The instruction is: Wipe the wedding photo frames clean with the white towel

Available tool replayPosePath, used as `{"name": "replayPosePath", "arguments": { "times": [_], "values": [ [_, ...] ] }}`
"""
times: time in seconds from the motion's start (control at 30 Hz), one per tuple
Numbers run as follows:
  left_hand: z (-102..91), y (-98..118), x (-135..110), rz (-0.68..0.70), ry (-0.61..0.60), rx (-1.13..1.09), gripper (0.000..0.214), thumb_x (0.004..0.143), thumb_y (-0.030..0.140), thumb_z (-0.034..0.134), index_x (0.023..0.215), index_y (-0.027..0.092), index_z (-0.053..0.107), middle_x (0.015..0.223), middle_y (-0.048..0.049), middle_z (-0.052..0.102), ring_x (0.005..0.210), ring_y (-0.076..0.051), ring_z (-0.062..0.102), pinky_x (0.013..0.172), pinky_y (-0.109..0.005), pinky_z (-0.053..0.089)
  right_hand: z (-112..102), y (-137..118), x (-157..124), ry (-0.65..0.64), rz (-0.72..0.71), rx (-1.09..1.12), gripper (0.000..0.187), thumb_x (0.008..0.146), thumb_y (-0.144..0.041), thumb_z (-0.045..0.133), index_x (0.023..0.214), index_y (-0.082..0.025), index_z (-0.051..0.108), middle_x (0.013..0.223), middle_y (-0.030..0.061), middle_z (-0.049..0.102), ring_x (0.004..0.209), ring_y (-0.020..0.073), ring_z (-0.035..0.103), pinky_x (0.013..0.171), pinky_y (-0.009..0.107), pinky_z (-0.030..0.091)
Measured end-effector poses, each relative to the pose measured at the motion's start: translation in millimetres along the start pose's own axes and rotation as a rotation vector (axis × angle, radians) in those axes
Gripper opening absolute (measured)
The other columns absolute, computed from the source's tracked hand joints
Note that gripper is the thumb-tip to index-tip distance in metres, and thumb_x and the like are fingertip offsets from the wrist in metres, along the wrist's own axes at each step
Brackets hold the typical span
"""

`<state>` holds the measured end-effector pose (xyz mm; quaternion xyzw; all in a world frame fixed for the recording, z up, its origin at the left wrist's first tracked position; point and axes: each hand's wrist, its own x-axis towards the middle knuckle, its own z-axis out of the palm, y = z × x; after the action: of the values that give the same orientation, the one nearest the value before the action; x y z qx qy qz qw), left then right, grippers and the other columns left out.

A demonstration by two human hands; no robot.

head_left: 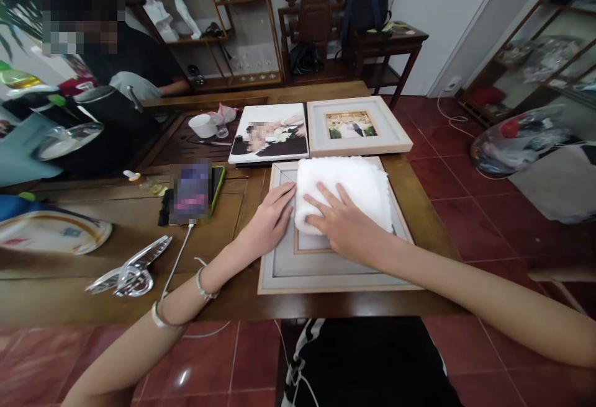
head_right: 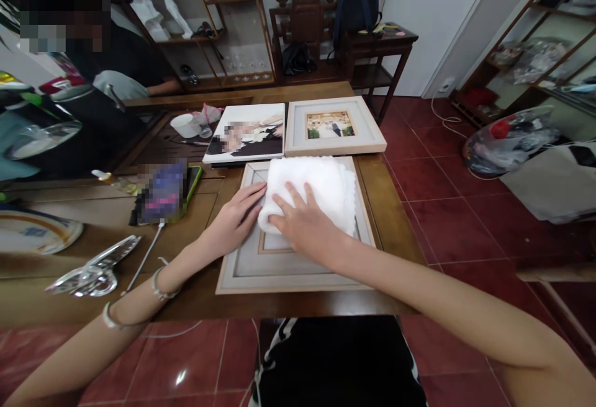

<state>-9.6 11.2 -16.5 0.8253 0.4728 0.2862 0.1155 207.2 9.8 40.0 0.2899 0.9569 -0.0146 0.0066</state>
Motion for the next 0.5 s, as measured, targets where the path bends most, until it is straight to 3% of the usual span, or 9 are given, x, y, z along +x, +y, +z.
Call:
{"name": "replayPosePath", "arguments": {
  "times": [0.13, 0.3, 0.5],
  "values": [
    [-0.3, 1, 0, -0.006, -0.009, 0.017, 0.041, 0.099, 0.023, 0.037, 0.136, 0.013, 0.05, 0.141, -0.0178, 0.051, 0.135, -0.027, 0.045, 0.114, -0.05, 0.037, -17, -18, -25, -0.118, -0.102, 0.125, 0.051, 0.073, -0.001, 0.057, 0.122, -0.014, 0.061, 0.15, 0.0184, 0.042, 0.142, 0.0439, 0.027, 0.109, 0.068, 0.028],
    [-1.5, 3, 0, -0.018, -0.01, 0.015, 0.043, 0.099, 0.023, 0.036, 0.138, 0.011, 0.049, 0.143, -0.0184, 0.049, 0.136, -0.027, 0.044, 0.115, -0.048, 0.036, -30, -32, -52, -0.144, -0.238, 0.287, 0.045, 0.073, -0.003, 0.053, 0.116, -0.015, 0.063, 0.147, 0.0161, 0.047, 0.141, 0.0412, 0.032, 0.11, 0.067, 0.03],
    [-1.0, 2, 0, -0.019, -0.021, 0.018, 0.043, 0.099, 0.022, 0.035, 0.139, 0.013, 0.048, 0.144, -0.0173, 0.048, 0.136, -0.026, 0.043, 0.115, -0.05, 0.035, -20, -19, -49, -0.092, -0.254, 0.278, 0.047, 0.073, 0.001, 0.05, 0.116, -0.014, 0.062, 0.15, 0.0149, 0.044, 0.143, 0.0367, 0.029, 0.113, 0.062, 0.029]
  ]
}}
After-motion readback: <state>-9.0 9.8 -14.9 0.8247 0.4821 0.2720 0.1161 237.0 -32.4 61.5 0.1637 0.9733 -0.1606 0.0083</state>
